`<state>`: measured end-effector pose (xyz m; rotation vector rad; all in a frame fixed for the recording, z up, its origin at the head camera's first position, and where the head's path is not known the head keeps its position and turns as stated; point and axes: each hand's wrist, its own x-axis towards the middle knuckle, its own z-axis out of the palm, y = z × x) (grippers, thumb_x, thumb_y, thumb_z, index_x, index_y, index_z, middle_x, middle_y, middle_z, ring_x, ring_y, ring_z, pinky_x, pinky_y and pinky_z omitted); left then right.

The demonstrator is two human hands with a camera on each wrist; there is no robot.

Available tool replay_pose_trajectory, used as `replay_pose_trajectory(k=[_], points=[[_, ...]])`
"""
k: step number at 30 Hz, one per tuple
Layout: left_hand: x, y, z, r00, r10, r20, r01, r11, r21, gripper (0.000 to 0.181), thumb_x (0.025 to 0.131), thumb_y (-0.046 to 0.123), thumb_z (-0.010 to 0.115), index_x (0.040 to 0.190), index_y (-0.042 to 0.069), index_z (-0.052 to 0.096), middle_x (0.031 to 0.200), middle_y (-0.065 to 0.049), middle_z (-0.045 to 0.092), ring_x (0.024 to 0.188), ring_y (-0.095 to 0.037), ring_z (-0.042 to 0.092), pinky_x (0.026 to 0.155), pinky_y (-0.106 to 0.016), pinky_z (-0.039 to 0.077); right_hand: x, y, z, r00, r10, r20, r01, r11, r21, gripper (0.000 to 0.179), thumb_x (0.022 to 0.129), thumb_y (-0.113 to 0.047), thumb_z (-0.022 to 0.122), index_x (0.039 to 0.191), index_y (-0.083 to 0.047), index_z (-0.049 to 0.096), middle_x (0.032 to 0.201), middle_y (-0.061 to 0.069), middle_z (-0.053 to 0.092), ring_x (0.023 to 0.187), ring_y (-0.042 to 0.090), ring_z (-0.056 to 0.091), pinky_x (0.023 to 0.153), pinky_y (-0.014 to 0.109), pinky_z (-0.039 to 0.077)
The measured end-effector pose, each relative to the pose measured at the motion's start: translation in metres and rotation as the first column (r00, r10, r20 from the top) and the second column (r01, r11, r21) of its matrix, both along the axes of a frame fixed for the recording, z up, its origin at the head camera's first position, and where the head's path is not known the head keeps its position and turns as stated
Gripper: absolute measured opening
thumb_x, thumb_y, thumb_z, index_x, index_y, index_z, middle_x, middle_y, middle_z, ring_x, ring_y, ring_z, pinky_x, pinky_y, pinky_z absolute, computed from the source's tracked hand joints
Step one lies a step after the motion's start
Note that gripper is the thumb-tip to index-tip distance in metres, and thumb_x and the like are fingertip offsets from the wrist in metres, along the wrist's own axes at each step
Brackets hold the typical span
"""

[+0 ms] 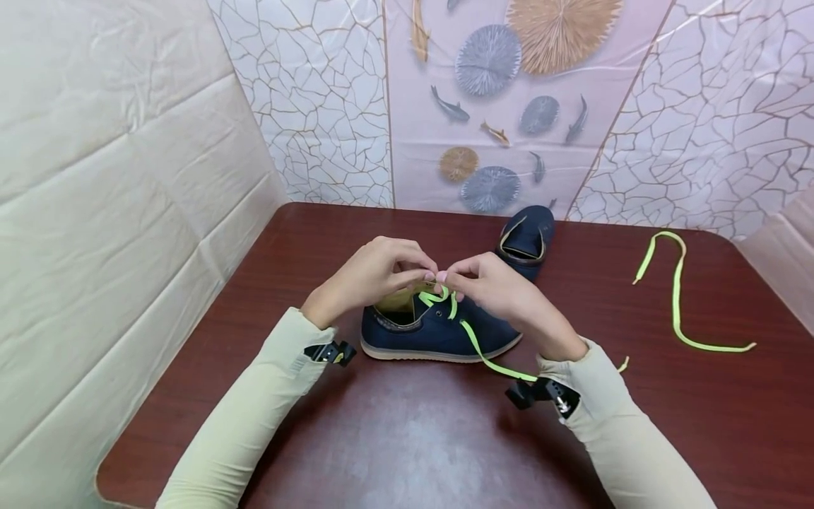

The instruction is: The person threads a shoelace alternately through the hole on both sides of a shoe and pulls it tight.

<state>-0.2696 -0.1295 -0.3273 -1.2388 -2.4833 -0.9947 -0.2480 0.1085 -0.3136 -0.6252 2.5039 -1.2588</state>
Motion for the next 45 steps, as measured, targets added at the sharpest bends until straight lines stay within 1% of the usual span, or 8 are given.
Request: replay_pose_trajectory(k=[5, 11, 19, 23, 29, 33, 40, 45], points=[[-0.006, 0.001, -0.004, 0.998, -0.016, 0.065, 0.014, 0.999, 0.041, 0.008, 0.099, 0.017, 0.077, 0.104, 0.015, 0.082, 0.096, 0.007, 0.075, 0.075, -0.007, 0.064, 0.072, -0.035, 0.055, -0.005, 0.001, 0.003, 0.998, 0.037, 0.056, -0.036, 0.999, -0.018, 0.024, 0.109, -0.017, 0.059, 0.109, -0.001, 0.077, 0.101, 0.006, 0.072, 0.092, 0.029, 0.06, 0.076, 0.033, 0.046], [-0.017, -0.004, -0.02, 0.988, 0.037, 0.149, -0.039, 0.999, 0.009, 0.01, 0.101, 0.02, 0.075, 0.103, 0.014, 0.082, 0.095, 0.007, 0.077, 0.08, -0.006, 0.067, 0.077, -0.033, 0.055, -0.008, 0.004, -0.008, 0.997, 0.045, 0.067, -0.043, 0.999, -0.027, 0.022, 0.108, -0.011, 0.059, 0.114, 0.002, 0.076, 0.104, 0.006, 0.074, 0.088, 0.022, 0.059, 0.074, 0.03, 0.046], [-0.021, -0.008, -0.03, 0.986, 0.015, 0.167, -0.021, 0.999, 0.032, 0.006, 0.098, 0.019, 0.079, 0.1, 0.015, 0.082, 0.093, 0.007, 0.074, 0.082, -0.009, 0.066, 0.077, -0.033, 0.055, -0.012, 0.002, -0.02, 0.997, -0.005, 0.081, 0.005, 1.0, -0.001, 0.021, 0.108, -0.012, 0.062, 0.11, 0.0, 0.078, 0.089, 0.002, 0.07, 0.08, 0.02, 0.055, 0.065, 0.028, 0.047], [-0.023, -0.004, -0.035, 0.989, 0.037, 0.142, -0.041, 0.999, 0.025, 0.007, 0.1, 0.016, 0.076, 0.099, 0.012, 0.082, 0.092, 0.004, 0.076, 0.08, -0.009, 0.065, 0.076, -0.029, 0.053, -0.01, 0.0, -0.02, 0.997, -0.051, 0.056, 0.049, 0.998, 0.029, 0.021, 0.107, -0.015, 0.064, 0.109, -0.003, 0.08, 0.089, 0.002, 0.069, 0.077, 0.019, 0.053, 0.065, 0.027, 0.045], [-0.023, 0.0, -0.039, 0.985, 0.107, 0.138, -0.108, 0.994, 0.0, 0.011, 0.103, 0.015, 0.071, 0.1, 0.011, 0.081, 0.092, 0.003, 0.077, 0.079, -0.009, 0.065, 0.074, -0.027, 0.053, -0.007, -0.007, -0.026, 0.996, -0.086, -0.019, 0.088, 0.993, 0.079, 0.023, 0.106, -0.015, 0.062, 0.103, -0.008, 0.083, 0.105, 0.004, 0.078, 0.093, 0.018, 0.058, 0.08, 0.031, 0.045], [-0.022, 0.001, -0.04, 0.978, 0.135, 0.159, -0.136, 0.991, -0.004, 0.012, 0.103, 0.016, 0.07, 0.099, 0.011, 0.08, 0.087, 0.004, 0.076, 0.076, -0.009, 0.063, 0.074, -0.027, 0.051, -0.005, -0.014, -0.03, 0.991, -0.101, -0.088, 0.11, 0.988, 0.108, 0.025, 0.101, -0.012, 0.059, 0.097, -0.008, 0.084, 0.107, 0.005, 0.08, 0.103, 0.019, 0.064, 0.088, 0.034, 0.047], [-0.023, 0.003, -0.042, 0.97, 0.134, 0.204, -0.137, 0.991, 0.001, 0.014, 0.105, 0.018, 0.068, 0.1, 0.012, 0.08, 0.086, 0.006, 0.074, 0.076, -0.01, 0.06, 0.075, -0.028, 0.049, -0.004, -0.018, -0.033, 0.981, -0.138, -0.136, 0.157, 0.978, 0.14, 0.025, 0.099, -0.009, 0.059, 0.097, -0.007, 0.084, 0.105, 0.006, 0.079, 0.096, 0.019, 0.063, 0.081, 0.032, 0.046], [-0.025, 0.002, -0.045, 0.961, 0.123, 0.246, -0.131, 0.991, 0.016, 0.015, 0.106, 0.018, 0.067, 0.1, 0.013, 0.079, 0.088, 0.006, 0.074, 0.079, -0.01, 0.06, 0.078, -0.029, 0.049, -0.003, -0.02, -0.034, 0.975, -0.171, -0.143, 0.192, 0.97, 0.146, 0.026, 0.098, -0.011, 0.059, 0.098, -0.008, 0.084, 0.101, 0.004, 0.079, 0.078, 0.017, 0.053, 0.069, 0.031, 0.04]])
